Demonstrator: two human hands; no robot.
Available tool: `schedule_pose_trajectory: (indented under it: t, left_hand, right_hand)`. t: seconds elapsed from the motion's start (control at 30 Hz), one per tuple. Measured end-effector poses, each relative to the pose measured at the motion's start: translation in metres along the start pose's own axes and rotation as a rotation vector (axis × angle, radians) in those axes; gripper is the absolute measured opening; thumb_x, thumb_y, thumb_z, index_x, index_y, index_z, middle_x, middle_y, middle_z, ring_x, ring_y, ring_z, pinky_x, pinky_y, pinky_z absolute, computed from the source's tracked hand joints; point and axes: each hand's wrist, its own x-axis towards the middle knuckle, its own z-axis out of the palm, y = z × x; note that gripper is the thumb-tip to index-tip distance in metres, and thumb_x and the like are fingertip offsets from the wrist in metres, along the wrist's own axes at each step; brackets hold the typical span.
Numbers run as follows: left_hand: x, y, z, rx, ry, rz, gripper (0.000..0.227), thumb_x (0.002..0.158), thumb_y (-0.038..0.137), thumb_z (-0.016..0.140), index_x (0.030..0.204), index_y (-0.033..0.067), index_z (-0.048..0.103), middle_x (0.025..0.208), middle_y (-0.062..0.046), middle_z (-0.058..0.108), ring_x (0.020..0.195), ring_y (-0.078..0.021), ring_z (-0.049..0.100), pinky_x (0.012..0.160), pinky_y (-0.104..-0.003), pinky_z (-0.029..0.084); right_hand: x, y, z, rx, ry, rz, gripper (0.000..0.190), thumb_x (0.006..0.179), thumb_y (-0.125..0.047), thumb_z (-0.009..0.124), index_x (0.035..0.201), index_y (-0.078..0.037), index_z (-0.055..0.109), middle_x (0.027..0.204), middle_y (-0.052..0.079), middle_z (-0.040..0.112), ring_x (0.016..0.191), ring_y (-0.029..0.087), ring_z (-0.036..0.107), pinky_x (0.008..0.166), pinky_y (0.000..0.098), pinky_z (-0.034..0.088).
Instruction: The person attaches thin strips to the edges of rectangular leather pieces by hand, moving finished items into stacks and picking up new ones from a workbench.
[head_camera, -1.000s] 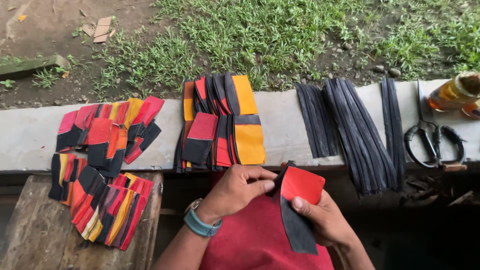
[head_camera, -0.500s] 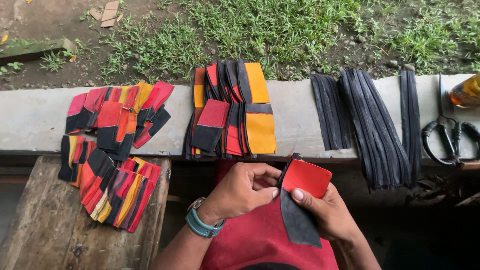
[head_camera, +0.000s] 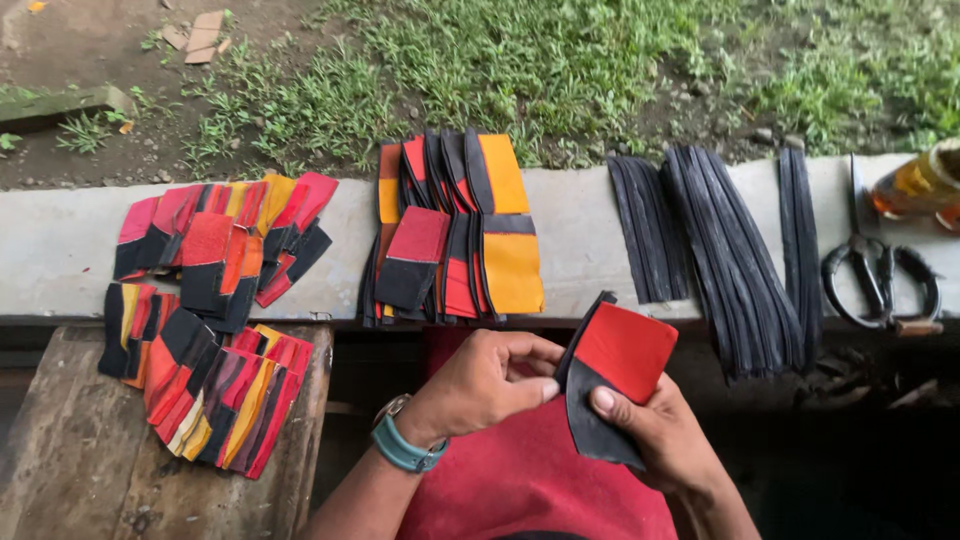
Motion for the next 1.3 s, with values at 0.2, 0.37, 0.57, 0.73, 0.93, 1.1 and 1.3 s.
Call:
schedule_pose_trajectory:
  t: [0.2,0.37,0.57,0.73,0.93,1.1,1.3]
  left_hand:
    - [-0.012,0.007,0.003,0.089,0.039,-0.026,0.033,0.087,0.003,0.069,0.119,-0.0037,0.072,0.098,-0.006,0.077,0.089,-0.0073,0.071,0.079,-0.025,0.061]
    - [-0.018,0.01,0.004,0.124,0.063,-0.047,0.031,0.085,0.003,0.069,0.115,-0.0042,0.073,0.096,-0.007,0.078,0.089,-0.0085,0.072,0.078,-0.025,0.062]
    - [-0.028,0.005,0.006,0.114,0.068,-0.061,0.029,0.085,0.004,0.07,0.113,-0.004,0.073,0.096,-0.007,0.079,0.088,-0.0085,0.073,0.078,-0.026,0.062]
    - [-0.037,-0.001,0.011,0.12,0.103,-0.095,0.026,0.085,0.005,0.071,0.109,-0.0035,0.074,0.094,-0.008,0.079,0.086,-0.009,0.073,0.077,-0.025,0.062]
    - [-0.046,-0.004,0.014,0.048,0.07,-0.14,0.03,0.085,0.006,0.071,0.114,-0.002,0.071,0.094,-0.006,0.077,0.082,-0.0077,0.07,0.072,-0.024,0.059]
    - [-0.048,-0.001,0.017,0.052,0.085,-0.113,0.035,0.085,0.006,0.072,0.119,-0.0023,0.068,0.094,-0.006,0.076,0.084,-0.0079,0.071,0.075,-0.024,0.061]
    - [-0.049,-0.001,0.023,0.078,0.128,-0.105,0.041,0.082,0.005,0.072,0.121,-0.0016,0.065,0.094,-0.007,0.077,0.089,-0.01,0.074,0.08,-0.025,0.063]
  right_hand:
    - [0.001,-0.006,0.014,-0.032,-0.014,-0.054,0.043,0.089,-0.012,0.072,0.126,0.007,0.063,0.109,0.013,0.073,0.093,0.018,0.07,0.075,0.0335,0.059]
    - [0.001,-0.008,0.024,-0.026,0.027,-0.06,0.038,0.086,-0.009,0.071,0.121,0.006,0.063,0.109,0.014,0.075,0.097,0.021,0.074,0.083,0.0361,0.062]
    - [0.003,-0.006,0.023,-0.218,0.067,-0.191,0.03,0.09,-0.011,0.074,0.115,0.005,0.067,0.103,0.011,0.074,0.091,0.017,0.07,0.079,0.0339,0.06]
    - [0.002,-0.002,0.024,-0.345,0.125,-0.254,0.028,0.089,-0.013,0.075,0.112,0.002,0.067,0.1,0.007,0.073,0.089,0.013,0.069,0.078,0.0305,0.059]
    - [0.0,-0.001,0.025,-0.446,0.161,-0.329,0.027,0.09,-0.012,0.074,0.113,0.0,0.067,0.1,0.006,0.074,0.088,0.011,0.07,0.076,0.0279,0.059]
    - [0.0,0.0,0.027,-0.482,0.164,-0.383,0.027,0.091,-0.012,0.074,0.113,0.001,0.067,0.1,0.005,0.074,0.089,0.011,0.069,0.075,0.0269,0.059]
    - [0.001,0.004,0.027,-0.484,0.159,-0.474,0.028,0.093,-0.009,0.074,0.117,0.001,0.065,0.106,0.005,0.072,0.095,0.01,0.067,0.082,0.0267,0.057]
